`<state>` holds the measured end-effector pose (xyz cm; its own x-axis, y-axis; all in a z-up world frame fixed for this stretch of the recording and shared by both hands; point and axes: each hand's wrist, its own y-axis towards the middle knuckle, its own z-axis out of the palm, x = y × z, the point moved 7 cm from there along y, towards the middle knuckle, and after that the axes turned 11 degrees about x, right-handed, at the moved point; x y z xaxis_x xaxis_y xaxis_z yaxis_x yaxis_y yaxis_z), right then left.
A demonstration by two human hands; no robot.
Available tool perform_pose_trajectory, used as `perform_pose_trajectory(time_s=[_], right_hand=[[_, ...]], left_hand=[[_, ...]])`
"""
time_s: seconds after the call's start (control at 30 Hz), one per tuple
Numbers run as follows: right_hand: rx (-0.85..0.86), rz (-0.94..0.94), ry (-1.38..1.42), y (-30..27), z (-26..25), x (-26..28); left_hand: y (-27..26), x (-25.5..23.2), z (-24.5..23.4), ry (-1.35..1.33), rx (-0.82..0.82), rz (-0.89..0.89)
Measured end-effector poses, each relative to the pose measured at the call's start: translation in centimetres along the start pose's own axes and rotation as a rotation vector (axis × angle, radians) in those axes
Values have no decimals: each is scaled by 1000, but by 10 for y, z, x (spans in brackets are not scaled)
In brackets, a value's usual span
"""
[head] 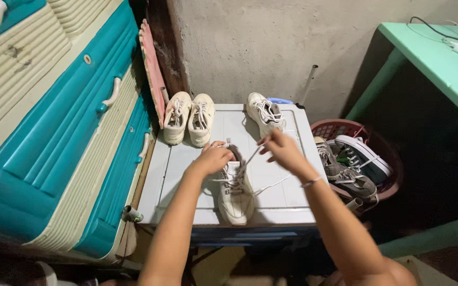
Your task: The person removes the laces from a white sneaker, then threads the laces back through the eyelets and ties them. The person repeats the process on a second white sneaker.
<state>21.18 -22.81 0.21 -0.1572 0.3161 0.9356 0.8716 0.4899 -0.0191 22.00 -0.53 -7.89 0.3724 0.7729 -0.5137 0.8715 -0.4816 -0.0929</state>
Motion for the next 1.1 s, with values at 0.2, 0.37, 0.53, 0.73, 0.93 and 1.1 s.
perform_pose_trajectory(time_s=[0.2,0.37,0.53,0.73,0.93,1.1], right_hand=[[-94,-129,331,-55,-64,53],[-245,-190,570,-84,-114,70],[-306,-332,579,-98,-162,90],[-171,-512,631,-115,-170,126],[33,-610,569,-121,-155,166],[-38,-656,618,-139,-175,166]], left_hand=[[-9,18,1,5,-99,146],[-9,44,8,-283,-121,90],[-14,32,11,-262,-154,215],[-25,-3,-10,-68,-309,169],[-13,-36,-4,-91,-173,73],[-7,-11,8,-203,-5,-122]])
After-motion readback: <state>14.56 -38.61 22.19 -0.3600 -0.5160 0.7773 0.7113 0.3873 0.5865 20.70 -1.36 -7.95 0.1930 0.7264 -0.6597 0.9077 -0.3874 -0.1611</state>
